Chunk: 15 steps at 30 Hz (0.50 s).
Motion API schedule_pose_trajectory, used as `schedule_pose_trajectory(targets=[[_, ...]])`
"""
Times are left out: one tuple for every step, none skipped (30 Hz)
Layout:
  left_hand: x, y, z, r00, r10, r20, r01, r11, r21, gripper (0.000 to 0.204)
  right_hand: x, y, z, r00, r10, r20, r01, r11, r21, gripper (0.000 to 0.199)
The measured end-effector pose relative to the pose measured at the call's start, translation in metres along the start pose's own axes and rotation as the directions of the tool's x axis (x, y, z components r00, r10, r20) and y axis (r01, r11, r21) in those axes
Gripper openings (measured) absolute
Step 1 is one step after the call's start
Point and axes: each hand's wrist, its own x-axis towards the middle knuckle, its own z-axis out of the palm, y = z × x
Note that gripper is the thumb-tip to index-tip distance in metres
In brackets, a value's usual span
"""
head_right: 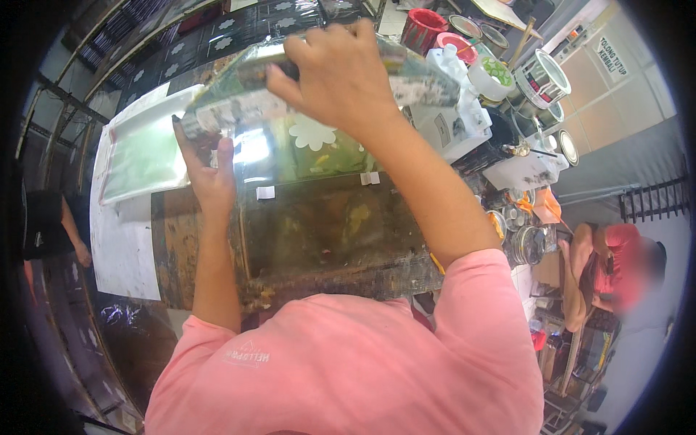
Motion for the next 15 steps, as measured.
schedule_pose_trajectory(targets=[[-0.004,-0.011,-0.004,0.998,0.024,0.05,-0.032,0.985,0.17,0.074,0.013,0.003,-0.001,1.0,0.002,-0.004,-0.001,1.0,0.009,0.039],[-0.005,-0.022,-0.006,0.993,0.052,0.106,-0.084,0.942,0.326,0.068,0.023,0.008,-0.002,1.0,0.001,-0.027,0.0,1.0,0.032,0.04],[-0.017,-0.039,-0.014,0.984,0.042,0.173,-0.132,0.826,0.548,0.065,0.032,0.013,-0.003,0.999,0.001,-0.05,0.001,0.999,0.054,0.042],[-0.031,-0.054,-0.018,0.972,0.019,0.233,-0.188,0.658,0.729,0.064,0.041,0.017,-0.006,0.997,-0.001,-0.073,0.006,0.997,0.073,0.045],[-0.051,-0.067,-0.022,0.975,-0.032,0.221,-0.167,0.553,0.816,0.063,0.051,0.016,-0.011,0.998,0.045,0.047,-0.049,0.993,0.105,0.047],[-0.066,-0.075,-0.023,0.974,-0.076,0.213,-0.157,0.448,0.88,0.062,0.057,0.019,-0.014,0.997,0.057,0.049,-0.061,0.993,0.1,0.048],[-0.072,-0.077,-0.022,0.974,-0.082,0.212,-0.157,0.43,0.889,0.057,0.063,0.02,-0.014,0.997,0.065,0.05,-0.069,0.992,0.101,0.049],[-0.077,-0.078,-0.019,0.973,-0.088,0.212,-0.158,0.413,0.897,0.053,0.066,0.023,-0.014,0.996,0.073,0.052,-0.078,0.992,0.102,0.05],[-0.08,-0.078,-0.016,0.973,-0.093,0.212,-0.159,0.396,0.904,0.049,0.068,0.026,-0.014,0.996,0.073,0.048,-0.078,0.992,0.103,0.053],[-0.078,-0.078,-0.015,0.97,-0.092,0.225,-0.154,0.481,0.863,0.044,0.071,0.027,-0.014,0.995,0.081,0.065,-0.087,0.991,0.102,0.053],[-0.075,-0.077,-0.013,0.967,-0.09,0.238,-0.148,0.563,0.813,0.04,0.074,0.027,-0.014,0.993,0.089,0.081,-0.097,0.99,0.101,0.053],[-0.072,-0.075,-0.012,0.964,-0.086,0.252,-0.141,0.639,0.756,0.038,0.075,0.028,-0.014,0.99,0.098,0.098,-0.108,0.989,0.099,0.053],[-0.068,-0.073,-0.009,0.966,-0.095,0.242,-0.111,0.69,0.715,0.036,0.075,0.028,-0.014,0.991,0.097,0.097,-0.106,0.99,0.096,0.053],[-0.063,-0.07,-0.005,0.967,-0.105,0.233,-0.081,0.738,0.67,0.035,0.075,0.028,-0.014,0.991,0.096,0.096,-0.105,0.99,0.093,0.054],[-0.058,-0.067,0.0,0.967,-0.115,0.225,-0.052,0.782,0.621,0.034,0.074,0.028,-0.014,0.991,0.096,0.095,-0.105,0.99,0.09,0.054]])
